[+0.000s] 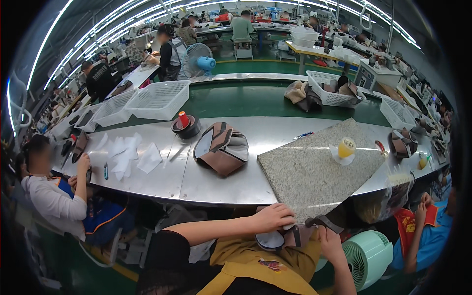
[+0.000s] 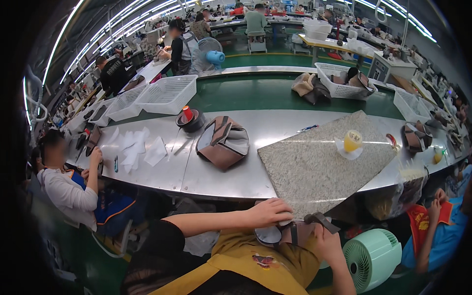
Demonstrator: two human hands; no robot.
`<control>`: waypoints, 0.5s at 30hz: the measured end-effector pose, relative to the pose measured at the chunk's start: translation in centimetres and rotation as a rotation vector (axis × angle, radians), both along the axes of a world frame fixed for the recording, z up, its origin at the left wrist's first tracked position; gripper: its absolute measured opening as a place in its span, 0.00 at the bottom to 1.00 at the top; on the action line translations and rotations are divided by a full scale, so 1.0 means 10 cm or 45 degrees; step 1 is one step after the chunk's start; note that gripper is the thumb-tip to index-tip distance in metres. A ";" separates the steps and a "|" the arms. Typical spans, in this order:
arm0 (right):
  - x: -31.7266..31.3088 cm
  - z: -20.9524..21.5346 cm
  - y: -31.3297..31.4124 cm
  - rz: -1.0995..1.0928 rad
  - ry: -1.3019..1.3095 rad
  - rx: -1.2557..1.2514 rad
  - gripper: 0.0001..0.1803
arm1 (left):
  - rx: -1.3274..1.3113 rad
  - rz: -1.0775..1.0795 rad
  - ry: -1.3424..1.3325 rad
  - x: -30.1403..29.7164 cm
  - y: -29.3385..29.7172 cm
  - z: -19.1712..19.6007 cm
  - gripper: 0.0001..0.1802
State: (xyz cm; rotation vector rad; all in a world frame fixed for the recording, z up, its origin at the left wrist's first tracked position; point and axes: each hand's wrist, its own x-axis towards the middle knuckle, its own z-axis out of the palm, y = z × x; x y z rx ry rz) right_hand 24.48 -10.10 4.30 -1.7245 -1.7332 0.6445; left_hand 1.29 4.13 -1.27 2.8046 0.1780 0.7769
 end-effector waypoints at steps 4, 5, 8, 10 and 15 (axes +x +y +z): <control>-0.06 0.21 0.15 -0.149 0.214 -0.003 0.07 | -0.117 -0.080 0.183 -0.07 -0.05 0.04 0.14; -0.01 0.15 0.19 -0.145 0.069 0.122 0.07 | -0.135 -0.107 0.257 -0.11 -0.09 0.08 0.13; 0.21 -0.11 0.42 -0.116 -0.267 0.329 0.11 | -0.209 -0.104 0.318 -0.28 -0.21 0.16 0.12; 0.23 -0.08 0.56 -0.078 -0.371 0.234 0.15 | -0.312 -0.065 0.389 -0.46 -0.29 0.25 0.10; 0.32 -0.17 0.78 -0.029 -0.586 0.392 0.17 | -0.455 0.060 0.401 -0.82 -0.44 0.61 0.10</control>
